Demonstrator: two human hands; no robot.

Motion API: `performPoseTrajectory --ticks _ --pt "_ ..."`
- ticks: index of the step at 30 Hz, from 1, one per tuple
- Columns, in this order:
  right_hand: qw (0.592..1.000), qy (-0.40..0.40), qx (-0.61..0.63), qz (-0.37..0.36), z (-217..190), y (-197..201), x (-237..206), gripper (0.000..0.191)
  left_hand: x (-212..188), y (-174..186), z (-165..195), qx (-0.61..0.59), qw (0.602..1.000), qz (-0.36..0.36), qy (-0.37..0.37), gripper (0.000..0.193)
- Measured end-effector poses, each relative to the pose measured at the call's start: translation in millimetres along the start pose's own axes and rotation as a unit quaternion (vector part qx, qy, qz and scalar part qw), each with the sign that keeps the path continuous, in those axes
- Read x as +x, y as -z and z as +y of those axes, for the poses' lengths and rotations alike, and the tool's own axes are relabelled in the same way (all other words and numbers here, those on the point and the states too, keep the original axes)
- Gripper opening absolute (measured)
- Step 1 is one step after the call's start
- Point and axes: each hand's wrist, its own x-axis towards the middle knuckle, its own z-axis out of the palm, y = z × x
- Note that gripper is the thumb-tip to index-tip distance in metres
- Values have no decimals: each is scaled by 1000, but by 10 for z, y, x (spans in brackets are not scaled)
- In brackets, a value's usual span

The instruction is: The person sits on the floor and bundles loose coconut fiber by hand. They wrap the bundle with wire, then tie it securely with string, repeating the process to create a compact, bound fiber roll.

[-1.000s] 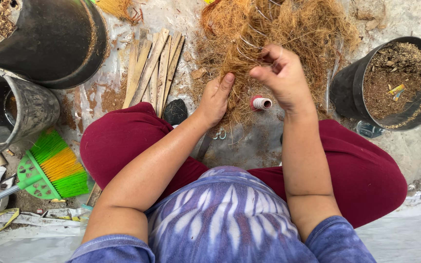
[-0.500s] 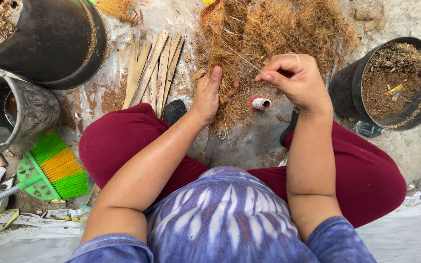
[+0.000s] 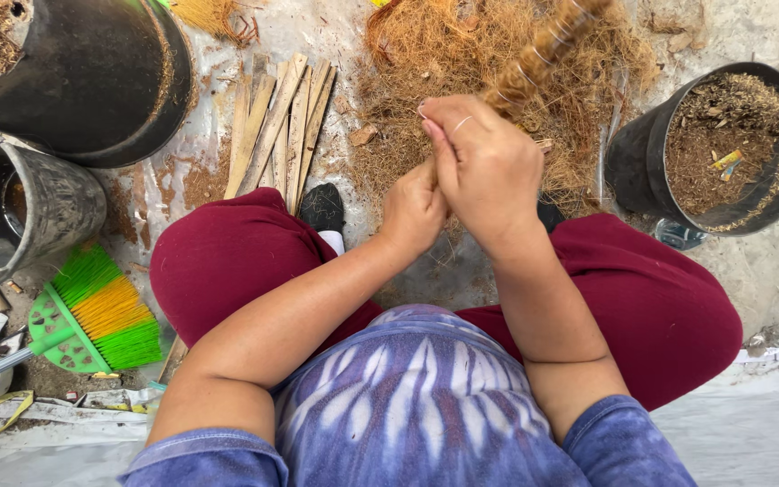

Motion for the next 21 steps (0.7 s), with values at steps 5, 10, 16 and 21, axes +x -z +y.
performPoseTrajectory --ticks 5,10,16,21 --pt "991 -3 -125 -54 -6 -164 -53 3 -41 -120 -100 98 992 -68 33 26" --pt "990 31 -94 -101 -121 -252 -89 6 21 -81 -243 124 986 -97 50 24" --pt "994 26 45 -100 -144 293 -75 14 249 55 -351 -92 983 -9 157 44" --pt "935 5 303 -182 195 580 78 10 398 82 -549 -166 983 3 73 58"
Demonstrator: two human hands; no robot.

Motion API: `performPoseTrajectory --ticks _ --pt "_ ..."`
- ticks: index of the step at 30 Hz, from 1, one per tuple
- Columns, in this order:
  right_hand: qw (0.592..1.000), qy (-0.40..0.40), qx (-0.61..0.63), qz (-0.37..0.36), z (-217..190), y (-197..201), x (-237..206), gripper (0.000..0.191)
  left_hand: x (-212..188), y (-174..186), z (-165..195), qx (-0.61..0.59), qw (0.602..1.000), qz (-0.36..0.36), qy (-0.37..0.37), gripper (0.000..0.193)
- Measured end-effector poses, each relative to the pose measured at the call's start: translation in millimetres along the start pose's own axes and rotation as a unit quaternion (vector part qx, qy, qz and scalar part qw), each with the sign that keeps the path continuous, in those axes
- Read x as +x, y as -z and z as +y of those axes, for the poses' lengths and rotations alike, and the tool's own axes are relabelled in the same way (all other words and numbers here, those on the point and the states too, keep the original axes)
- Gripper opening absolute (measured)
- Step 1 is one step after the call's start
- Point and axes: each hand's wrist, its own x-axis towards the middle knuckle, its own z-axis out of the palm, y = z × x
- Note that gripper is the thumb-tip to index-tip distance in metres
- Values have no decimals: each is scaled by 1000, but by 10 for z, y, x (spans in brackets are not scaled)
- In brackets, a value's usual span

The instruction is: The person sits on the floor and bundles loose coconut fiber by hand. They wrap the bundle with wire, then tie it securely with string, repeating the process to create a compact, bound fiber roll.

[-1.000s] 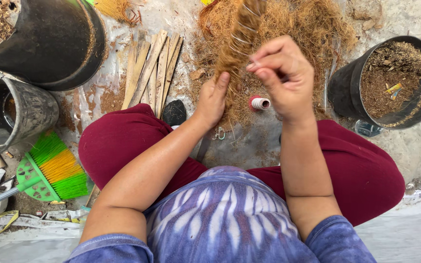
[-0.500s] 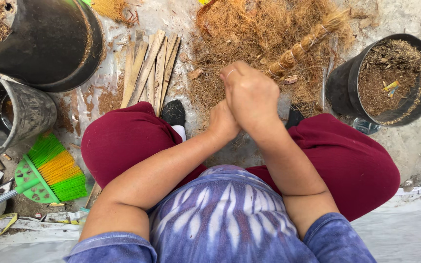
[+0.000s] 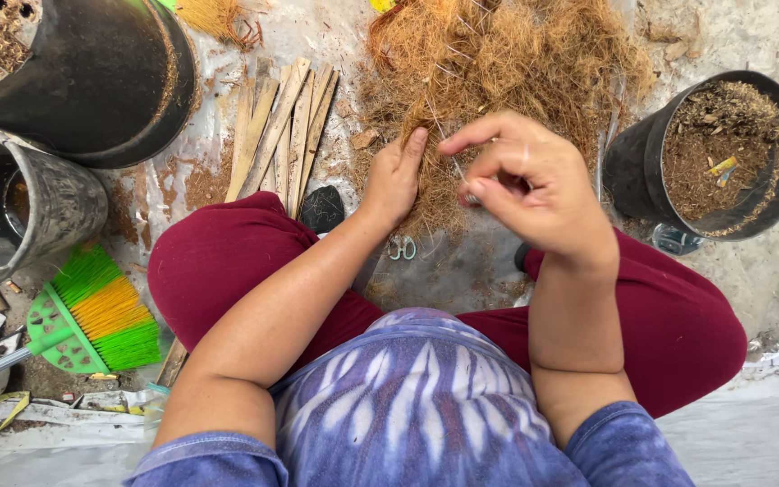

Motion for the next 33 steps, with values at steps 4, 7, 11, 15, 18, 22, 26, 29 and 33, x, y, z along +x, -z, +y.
performPoseTrajectory --ticks 4,7,11,15,18,22,26,29,33 --pt "975 -57 209 -42 277 -46 -57 18 72 37 -107 -30 999 -12 22 65" --pt "994 -85 60 22 415 -103 -104 21 105 81 -101 -60 994 -13 86 60" --pt "960 -121 -204 151 443 -168 -63 19 61 93 -11 -32 999 -10 31 61" --pt "936 -152 -277 157 395 -184 22 31 -37 75 100 54 998 5 -17 68" --pt "932 -156 -293 143 369 -173 48 35 -75 76 199 93 996 1 5 67" --pt "929 -184 -315 54 354 -112 46 19 -122 77 358 124 992 -1 -16 65" --pt "952 -204 -192 123 320 -90 3 17 -160 50 479 182 983 18 -33 61" --pt "961 -119 -178 174 305 -159 -6 12 -286 -44 469 237 968 14 -82 56" --pt "917 -21 -354 185 334 -517 78 8 -346 -207 349 309 944 -23 -113 36"
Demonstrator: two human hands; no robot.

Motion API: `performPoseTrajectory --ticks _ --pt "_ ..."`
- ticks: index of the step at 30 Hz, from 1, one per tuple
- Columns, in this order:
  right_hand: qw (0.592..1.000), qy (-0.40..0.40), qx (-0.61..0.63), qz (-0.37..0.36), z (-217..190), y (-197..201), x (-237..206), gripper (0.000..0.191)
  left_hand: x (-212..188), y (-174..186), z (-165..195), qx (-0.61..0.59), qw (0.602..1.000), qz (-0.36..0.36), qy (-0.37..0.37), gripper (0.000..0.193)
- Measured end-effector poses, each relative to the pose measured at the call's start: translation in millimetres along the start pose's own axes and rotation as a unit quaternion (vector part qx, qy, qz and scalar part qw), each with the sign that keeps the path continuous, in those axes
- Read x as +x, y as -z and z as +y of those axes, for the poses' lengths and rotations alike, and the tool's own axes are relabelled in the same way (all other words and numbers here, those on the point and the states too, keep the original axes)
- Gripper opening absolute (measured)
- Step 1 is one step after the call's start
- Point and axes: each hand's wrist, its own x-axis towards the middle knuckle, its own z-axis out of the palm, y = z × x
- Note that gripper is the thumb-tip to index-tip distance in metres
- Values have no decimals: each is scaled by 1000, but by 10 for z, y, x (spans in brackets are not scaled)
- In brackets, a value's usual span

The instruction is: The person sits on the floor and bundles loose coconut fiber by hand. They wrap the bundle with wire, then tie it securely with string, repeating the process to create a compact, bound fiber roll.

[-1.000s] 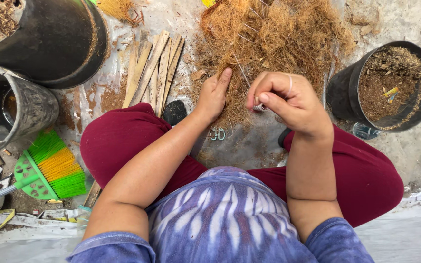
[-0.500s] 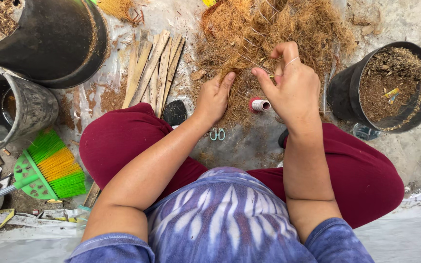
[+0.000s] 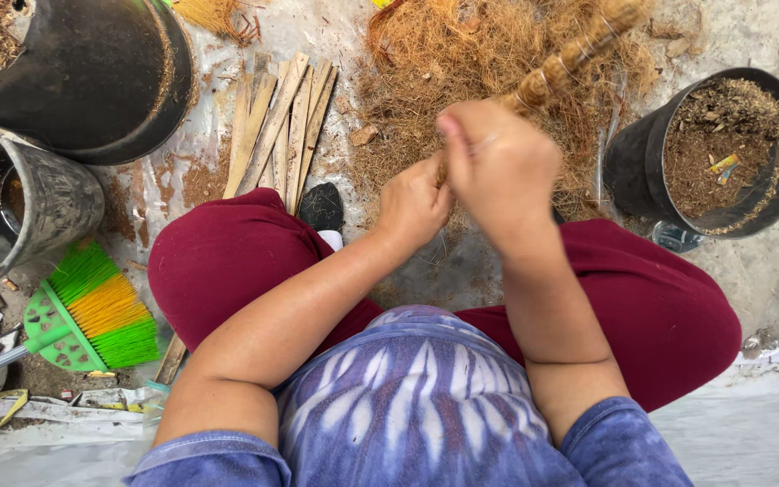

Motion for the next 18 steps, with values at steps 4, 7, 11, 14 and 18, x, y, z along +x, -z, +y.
performPoseTrajectory --ticks 4,7,11,14,18 --pt "992 0 -99 -76 -229 -279 -76 16 40 -81 -85 45 985 -138 94 36" --pt "993 14 -81 -90 -303 -300 -142 19 49 11 -166 22 999 -33 34 29" --pt "992 2 -17 -128 -264 -159 -154 19 107 135 -243 -216 970 28 104 33" --pt "988 -32 42 -148 -73 12 -55 18 233 174 -346 -223 967 29 122 44" --pt "958 -149 128 -208 176 143 35 27 255 137 -460 -311 941 7 130 52"
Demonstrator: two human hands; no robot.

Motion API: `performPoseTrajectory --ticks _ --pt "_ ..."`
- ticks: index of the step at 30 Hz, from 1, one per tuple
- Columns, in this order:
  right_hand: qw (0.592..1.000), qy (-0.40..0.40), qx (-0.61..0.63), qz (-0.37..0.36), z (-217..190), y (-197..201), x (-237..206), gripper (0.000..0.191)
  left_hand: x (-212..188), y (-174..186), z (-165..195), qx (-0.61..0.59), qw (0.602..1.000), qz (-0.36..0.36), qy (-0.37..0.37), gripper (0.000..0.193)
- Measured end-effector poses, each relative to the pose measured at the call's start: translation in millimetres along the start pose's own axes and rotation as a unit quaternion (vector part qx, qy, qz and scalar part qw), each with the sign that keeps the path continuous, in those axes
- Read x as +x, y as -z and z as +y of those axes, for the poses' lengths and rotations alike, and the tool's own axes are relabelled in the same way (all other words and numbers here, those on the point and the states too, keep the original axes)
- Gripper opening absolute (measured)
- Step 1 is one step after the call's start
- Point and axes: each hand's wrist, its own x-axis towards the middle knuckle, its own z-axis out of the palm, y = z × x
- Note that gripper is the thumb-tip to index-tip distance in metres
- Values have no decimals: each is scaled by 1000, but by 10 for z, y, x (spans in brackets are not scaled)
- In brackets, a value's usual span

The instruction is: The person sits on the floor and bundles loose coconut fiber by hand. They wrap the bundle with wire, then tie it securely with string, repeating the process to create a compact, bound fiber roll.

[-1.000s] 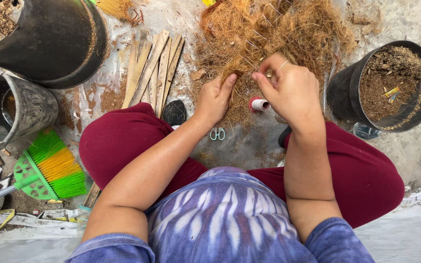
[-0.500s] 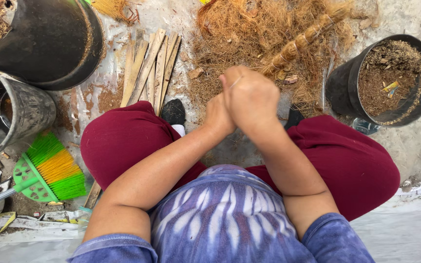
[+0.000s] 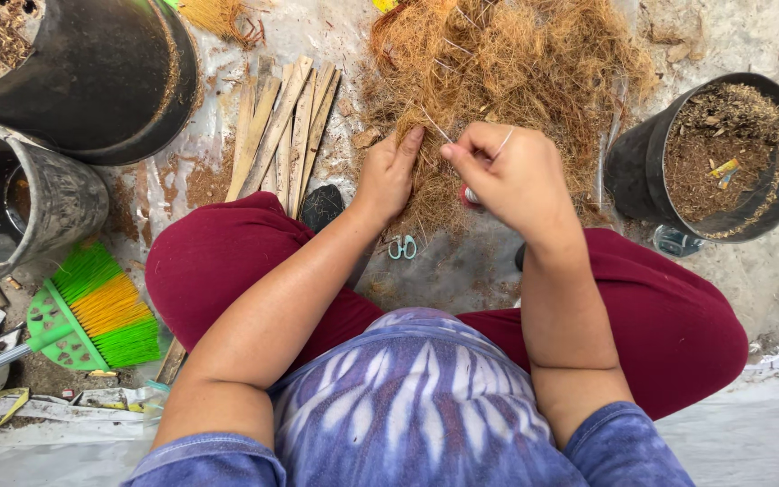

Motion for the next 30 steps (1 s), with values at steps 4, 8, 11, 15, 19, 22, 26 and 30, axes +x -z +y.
performPoseTrajectory --ticks 4,8,11,15,19,22,26,30 --pt "998 -28 52 -24 144 39 75 26 6 -4 -59 -136 989 -44 -32 49" --pt "979 -12 186 -78 162 -27 43 23 -2 1 -44 -18 1000 -22 -7 52" --pt "974 39 208 -76 76 -188 -15 21 -48 -22 -7 61 996 -7 -58 52" --pt "989 84 116 -49 75 -254 9 22 -63 -31 36 10 998 -24 -60 49" --pt "991 0 130 2 297 -166 96 24 5 18 -46 -109 993 -53 7 51" --pt "992 -18 110 59 500 -152 165 33 -11 36 -203 -109 986 -104 -68 58" --pt "985 -1 158 65 654 -220 225 24 54 28 -312 -82 994 -65 -36 68" --pt "988 -15 140 57 621 -223 218 26 -1 -41 -166 -124 991 -58 -13 52"
